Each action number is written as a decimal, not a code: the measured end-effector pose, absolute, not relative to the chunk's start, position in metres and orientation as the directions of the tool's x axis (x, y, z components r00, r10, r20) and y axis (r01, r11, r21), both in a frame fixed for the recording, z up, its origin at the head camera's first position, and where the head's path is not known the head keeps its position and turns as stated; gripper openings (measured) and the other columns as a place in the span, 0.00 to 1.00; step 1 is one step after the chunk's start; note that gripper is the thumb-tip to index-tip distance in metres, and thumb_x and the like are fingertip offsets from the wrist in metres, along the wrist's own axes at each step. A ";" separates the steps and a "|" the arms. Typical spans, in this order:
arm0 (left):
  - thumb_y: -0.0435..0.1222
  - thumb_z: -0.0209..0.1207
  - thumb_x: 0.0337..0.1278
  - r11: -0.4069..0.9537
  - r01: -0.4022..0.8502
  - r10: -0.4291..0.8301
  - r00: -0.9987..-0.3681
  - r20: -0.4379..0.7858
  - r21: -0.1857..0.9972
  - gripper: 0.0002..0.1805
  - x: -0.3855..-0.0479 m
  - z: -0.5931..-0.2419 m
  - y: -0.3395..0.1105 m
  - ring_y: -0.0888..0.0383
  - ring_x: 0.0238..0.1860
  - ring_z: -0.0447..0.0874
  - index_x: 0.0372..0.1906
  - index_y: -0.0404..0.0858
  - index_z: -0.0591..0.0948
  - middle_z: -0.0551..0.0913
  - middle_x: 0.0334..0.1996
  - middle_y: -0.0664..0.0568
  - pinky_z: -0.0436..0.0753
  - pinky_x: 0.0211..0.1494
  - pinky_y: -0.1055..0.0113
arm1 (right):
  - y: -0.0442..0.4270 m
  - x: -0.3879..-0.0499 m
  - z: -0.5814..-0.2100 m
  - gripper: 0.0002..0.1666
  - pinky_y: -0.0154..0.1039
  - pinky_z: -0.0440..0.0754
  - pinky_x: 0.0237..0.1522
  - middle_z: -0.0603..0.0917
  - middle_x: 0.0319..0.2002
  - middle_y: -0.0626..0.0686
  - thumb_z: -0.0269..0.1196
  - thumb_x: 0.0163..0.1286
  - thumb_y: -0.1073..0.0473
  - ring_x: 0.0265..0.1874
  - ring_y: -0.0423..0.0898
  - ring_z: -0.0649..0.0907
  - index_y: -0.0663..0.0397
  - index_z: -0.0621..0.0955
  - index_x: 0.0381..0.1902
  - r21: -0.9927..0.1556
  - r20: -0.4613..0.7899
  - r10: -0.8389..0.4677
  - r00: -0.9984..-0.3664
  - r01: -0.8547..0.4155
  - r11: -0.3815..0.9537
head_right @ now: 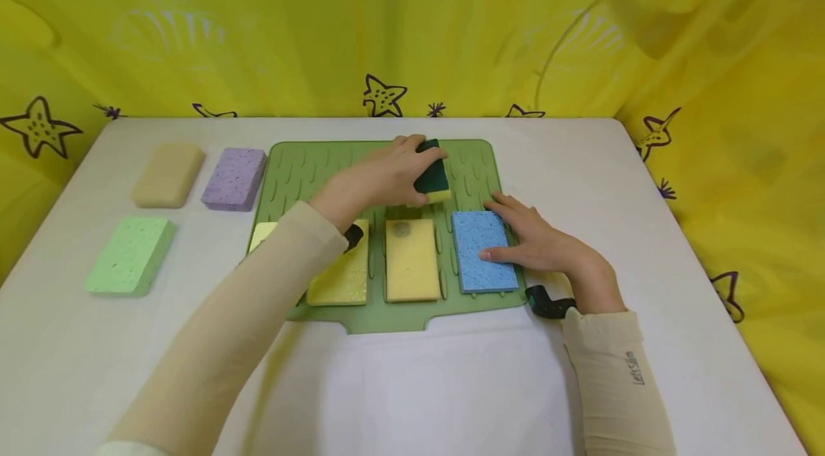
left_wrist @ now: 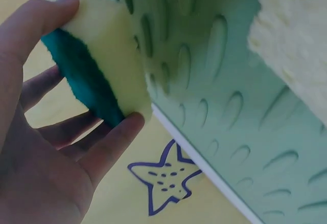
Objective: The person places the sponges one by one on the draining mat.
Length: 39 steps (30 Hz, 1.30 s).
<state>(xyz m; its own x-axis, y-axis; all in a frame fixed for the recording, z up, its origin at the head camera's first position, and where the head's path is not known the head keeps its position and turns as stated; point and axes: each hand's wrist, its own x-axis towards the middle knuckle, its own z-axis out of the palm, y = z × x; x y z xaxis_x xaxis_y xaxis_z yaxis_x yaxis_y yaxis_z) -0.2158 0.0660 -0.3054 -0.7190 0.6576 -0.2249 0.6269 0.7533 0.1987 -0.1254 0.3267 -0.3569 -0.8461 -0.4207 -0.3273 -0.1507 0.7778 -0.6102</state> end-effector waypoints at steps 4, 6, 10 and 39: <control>0.52 0.61 0.63 0.768 0.613 0.641 -0.735 -0.221 0.186 0.42 -0.219 -0.308 0.075 0.43 0.73 0.60 0.78 0.54 0.56 0.54 0.77 0.40 0.75 0.67 0.53 | 0.326 -0.126 -0.357 0.54 0.76 0.45 0.69 0.39 0.80 0.63 0.66 0.66 0.46 0.77 0.69 0.42 0.56 0.50 0.79 -0.608 -0.336 -0.415 -0.846 -0.141 0.781; 0.52 0.60 0.63 0.774 0.607 0.633 -0.741 -0.225 0.180 0.42 -0.221 -0.310 0.080 0.43 0.74 0.58 0.78 0.54 0.55 0.53 0.77 0.40 0.74 0.69 0.52 | 0.326 -0.125 -0.357 0.54 0.76 0.45 0.69 0.39 0.80 0.63 0.66 0.67 0.46 0.77 0.69 0.42 0.55 0.50 0.79 -0.604 -0.338 -0.411 -0.847 -0.140 0.785; 0.53 0.59 0.64 0.781 0.602 0.625 -0.747 -0.227 0.169 0.42 -0.223 -0.312 0.089 0.42 0.76 0.55 0.78 0.54 0.54 0.51 0.78 0.39 0.73 0.70 0.51 | 0.326 -0.124 -0.356 0.54 0.77 0.46 0.69 0.39 0.80 0.63 0.66 0.67 0.45 0.77 0.70 0.43 0.55 0.50 0.79 -0.602 -0.340 -0.407 -0.848 -0.136 0.787; 0.47 0.59 0.67 0.765 0.616 0.643 -0.724 -0.248 0.185 0.41 -0.217 -0.325 0.125 0.44 0.80 0.46 0.78 0.43 0.54 0.48 0.79 0.37 0.70 0.74 0.57 | 0.327 -0.125 -0.357 0.54 0.76 0.47 0.69 0.40 0.80 0.63 0.66 0.66 0.45 0.76 0.70 0.44 0.54 0.51 0.79 -0.599 -0.344 -0.400 -0.849 -0.129 0.790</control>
<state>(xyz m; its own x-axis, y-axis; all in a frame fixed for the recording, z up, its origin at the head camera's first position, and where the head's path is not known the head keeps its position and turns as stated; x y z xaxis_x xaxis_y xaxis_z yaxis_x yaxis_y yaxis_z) -0.2168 0.1255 -0.3248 -0.7242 0.6433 -0.2483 0.6164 0.7654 0.1852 -0.1246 0.3266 -0.3572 -0.8494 -0.3999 -0.3444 -0.1289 0.7900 -0.5994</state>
